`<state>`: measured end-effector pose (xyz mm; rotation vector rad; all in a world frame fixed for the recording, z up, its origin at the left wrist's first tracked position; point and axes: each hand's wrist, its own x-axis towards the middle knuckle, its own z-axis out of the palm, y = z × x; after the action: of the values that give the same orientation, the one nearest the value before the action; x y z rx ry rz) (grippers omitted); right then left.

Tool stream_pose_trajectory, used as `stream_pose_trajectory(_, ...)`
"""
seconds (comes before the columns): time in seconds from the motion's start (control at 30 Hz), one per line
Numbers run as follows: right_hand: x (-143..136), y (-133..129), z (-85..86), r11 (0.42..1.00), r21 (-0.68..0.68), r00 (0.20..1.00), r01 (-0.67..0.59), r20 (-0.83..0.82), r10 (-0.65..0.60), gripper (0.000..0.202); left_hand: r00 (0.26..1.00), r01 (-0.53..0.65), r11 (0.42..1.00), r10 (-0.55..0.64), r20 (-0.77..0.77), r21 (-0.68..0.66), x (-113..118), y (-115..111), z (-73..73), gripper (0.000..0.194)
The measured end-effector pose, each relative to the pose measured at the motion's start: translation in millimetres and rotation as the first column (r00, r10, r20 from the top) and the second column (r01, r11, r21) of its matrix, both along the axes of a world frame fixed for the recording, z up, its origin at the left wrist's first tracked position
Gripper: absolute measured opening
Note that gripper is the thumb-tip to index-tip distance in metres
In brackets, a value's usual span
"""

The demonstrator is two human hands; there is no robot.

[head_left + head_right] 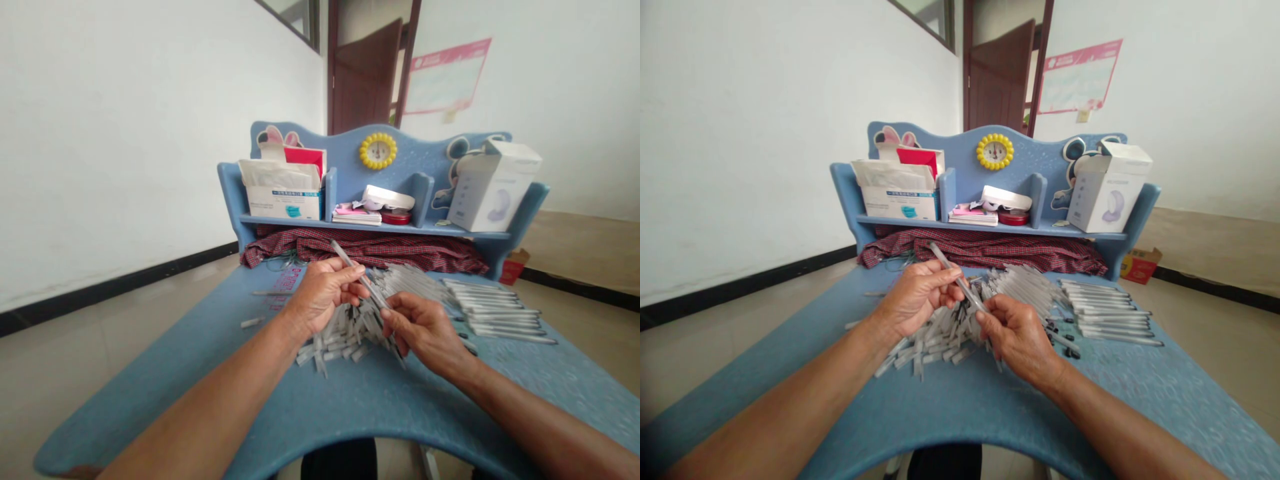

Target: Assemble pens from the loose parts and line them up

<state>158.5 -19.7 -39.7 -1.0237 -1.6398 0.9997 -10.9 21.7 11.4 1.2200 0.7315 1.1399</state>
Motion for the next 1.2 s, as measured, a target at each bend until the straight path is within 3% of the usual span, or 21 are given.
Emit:
stream_pose_trajectory(0.93,1,-4,4.2,0.984,-0.153,0.965,-0.089,-0.259,0.047,0.032,0.995,-0.073,0.989,0.081,-0.054,0.129,16,-16,-1.1,0.014)
stream_pose_trajectory(1.07,2,0,4.6,0.980,-0.164,0.976,-0.114,-0.201,0.080,0.032,0.994,-0.082,0.987,0.092,-0.067,0.135,16,-15,-1.8,0.016)
stream_pose_trajectory(1.2,4,4,9.6,0.989,-0.083,0.993,-0.121,0.001,0.122,0.031,0.985,-0.107,0.985,0.123,-0.123,0.133,16,-14,-1.5,0.018)
